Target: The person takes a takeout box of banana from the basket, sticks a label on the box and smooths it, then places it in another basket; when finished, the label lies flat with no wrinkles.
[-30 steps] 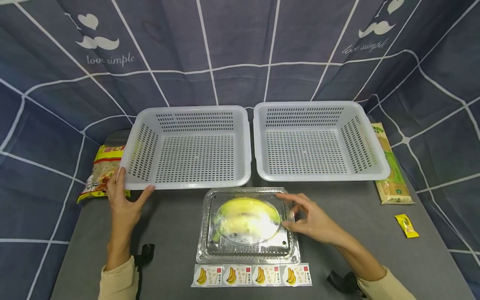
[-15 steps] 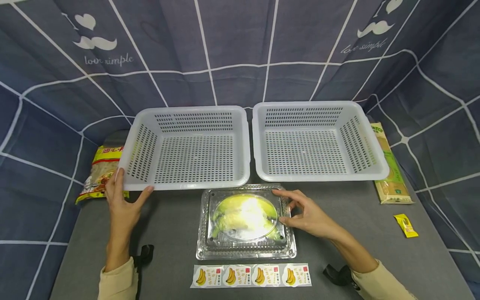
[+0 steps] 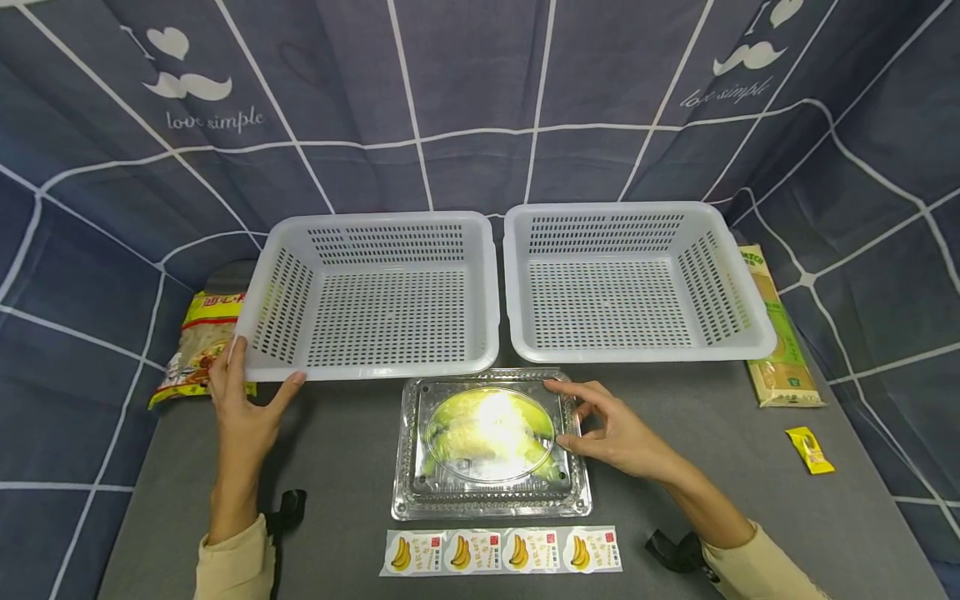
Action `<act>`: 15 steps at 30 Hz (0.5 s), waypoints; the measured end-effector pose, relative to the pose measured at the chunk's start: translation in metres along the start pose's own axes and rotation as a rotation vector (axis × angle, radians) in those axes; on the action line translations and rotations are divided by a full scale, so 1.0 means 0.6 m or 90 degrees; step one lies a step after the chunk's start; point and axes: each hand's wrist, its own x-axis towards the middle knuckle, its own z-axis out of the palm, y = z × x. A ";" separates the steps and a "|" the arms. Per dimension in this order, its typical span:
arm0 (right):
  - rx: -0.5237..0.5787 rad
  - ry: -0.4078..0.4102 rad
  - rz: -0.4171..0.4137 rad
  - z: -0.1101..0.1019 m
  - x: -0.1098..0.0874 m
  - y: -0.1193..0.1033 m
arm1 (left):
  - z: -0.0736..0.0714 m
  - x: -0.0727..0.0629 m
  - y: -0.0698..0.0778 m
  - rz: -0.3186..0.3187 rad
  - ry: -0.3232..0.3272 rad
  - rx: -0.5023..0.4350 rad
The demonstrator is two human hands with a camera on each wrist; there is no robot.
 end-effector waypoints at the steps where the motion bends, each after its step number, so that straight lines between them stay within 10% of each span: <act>1: 0.001 0.000 -0.001 0.000 0.000 0.000 | 0.000 0.000 0.000 0.000 -0.002 0.003; 8: 0.006 0.003 -0.022 0.005 -0.003 0.001 | -0.004 -0.001 0.008 0.000 -0.016 0.038; 15: -0.021 0.023 -0.058 0.009 -0.008 -0.002 | -0.018 -0.015 0.040 0.154 0.027 0.066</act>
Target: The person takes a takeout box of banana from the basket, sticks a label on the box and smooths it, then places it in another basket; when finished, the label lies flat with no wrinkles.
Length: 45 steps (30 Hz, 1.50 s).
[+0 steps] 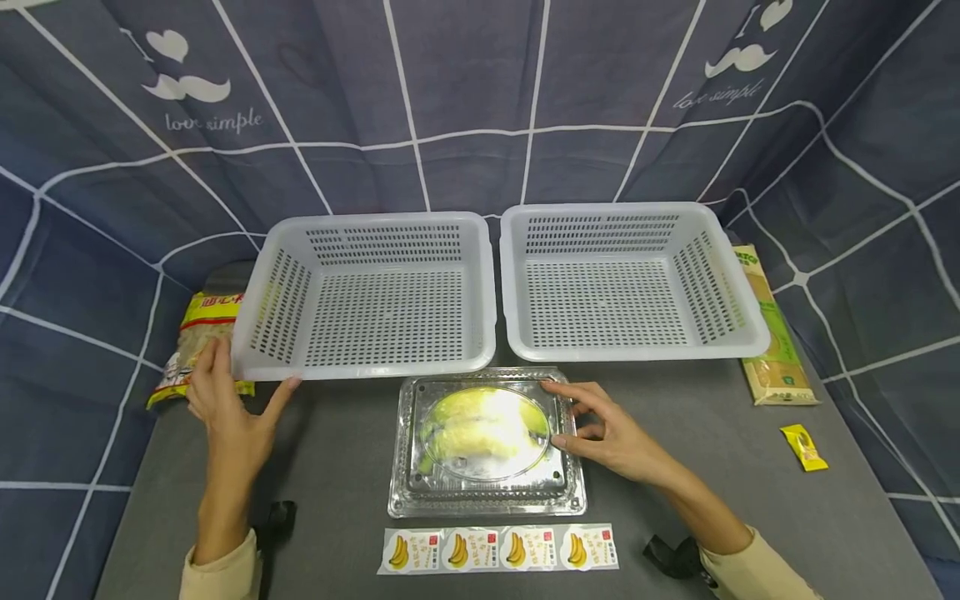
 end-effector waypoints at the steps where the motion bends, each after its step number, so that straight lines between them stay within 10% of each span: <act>1: -0.003 0.002 -0.002 0.001 0.000 0.000 | -0.004 -0.006 0.009 0.021 -0.001 -0.002; 6: -0.010 0.015 -0.013 0.001 -0.004 0.001 | -0.012 -0.046 0.051 0.103 -0.114 -0.161; 10: -0.012 0.020 -0.022 -0.001 -0.007 0.004 | 0.001 -0.098 0.062 0.072 -0.292 -0.298; 22: 0.053 0.026 -0.044 -0.014 -0.037 0.028 | 0.028 -0.199 0.056 0.022 -0.565 -0.268; 35: 0.075 -0.024 0.001 -0.021 -0.076 0.071 | 0.038 -0.213 0.060 0.141 -0.575 -0.122; 45: 0.080 -0.021 -0.012 -0.013 -0.071 0.070 | 0.048 -0.213 0.060 0.241 -0.536 -0.174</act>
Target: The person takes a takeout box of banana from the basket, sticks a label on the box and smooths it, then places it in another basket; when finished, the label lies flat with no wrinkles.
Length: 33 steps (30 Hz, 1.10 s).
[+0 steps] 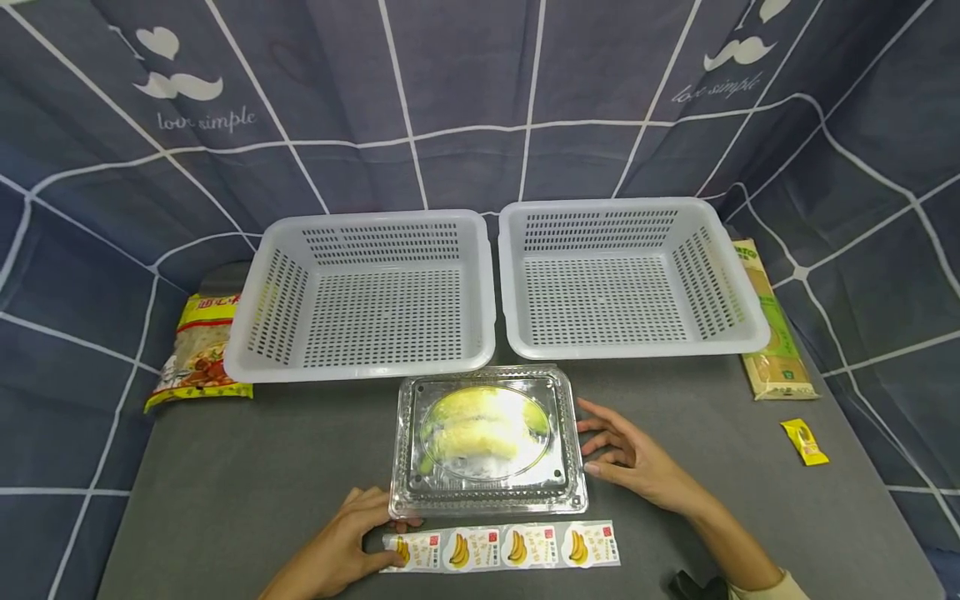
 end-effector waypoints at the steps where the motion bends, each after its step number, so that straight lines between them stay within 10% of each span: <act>1: -0.001 0.001 -0.001 0.000 0.000 0.000 | 0.000 0.000 0.000 0.002 -0.002 -0.007; 7: -0.009 0.008 -0.018 -0.001 0.003 -0.007 | -0.015 -0.003 0.005 -0.041 -0.107 -0.213; 16: -0.032 0.071 -0.096 -0.011 0.019 -0.028 | -0.051 0.011 0.036 0.024 -0.206 -0.475; 25: -0.036 0.111 -0.169 -0.019 0.045 -0.071 | -0.096 0.051 0.066 0.153 -0.161 -0.475; 33: -0.020 -0.110 -0.328 0.019 0.090 -0.119 | -0.144 0.135 0.081 0.278 -0.106 -0.448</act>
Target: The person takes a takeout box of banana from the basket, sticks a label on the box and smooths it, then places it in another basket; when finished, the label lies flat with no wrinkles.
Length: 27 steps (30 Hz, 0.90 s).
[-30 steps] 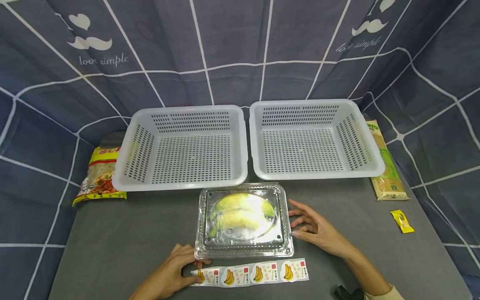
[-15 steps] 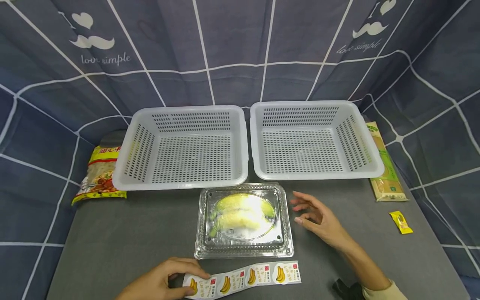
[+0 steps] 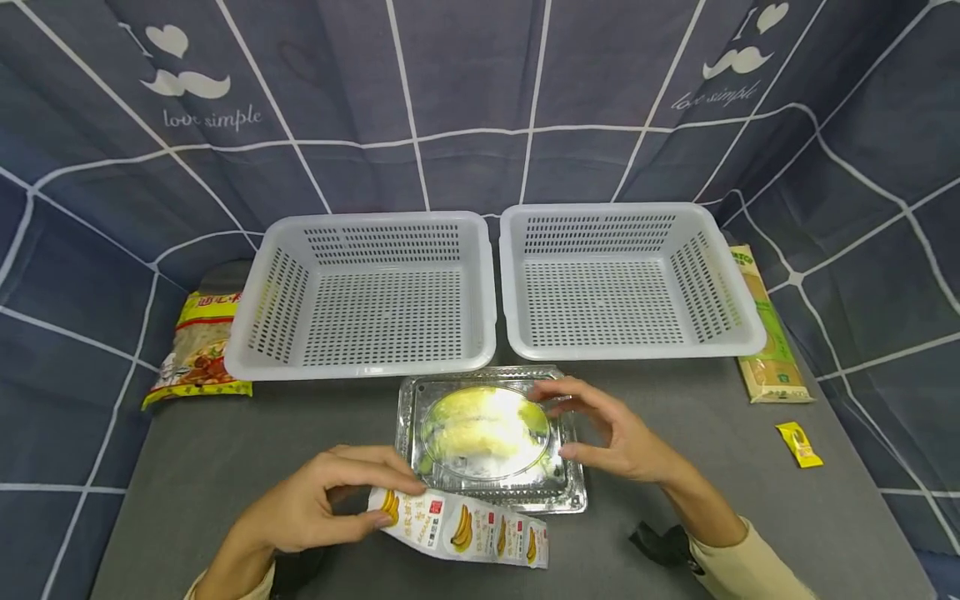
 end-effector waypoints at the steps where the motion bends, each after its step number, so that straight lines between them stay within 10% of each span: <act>1: 0.010 -0.032 0.004 0.007 0.007 -0.002 | -0.008 0.008 -0.002 0.010 0.001 0.002; 9: 0.079 -0.187 0.091 0.048 0.040 0.001 | -0.063 0.041 -0.013 0.009 0.045 -0.028; 27: 0.149 -0.083 0.078 0.015 0.071 0.011 | -0.110 0.036 -0.021 -0.053 0.164 -0.043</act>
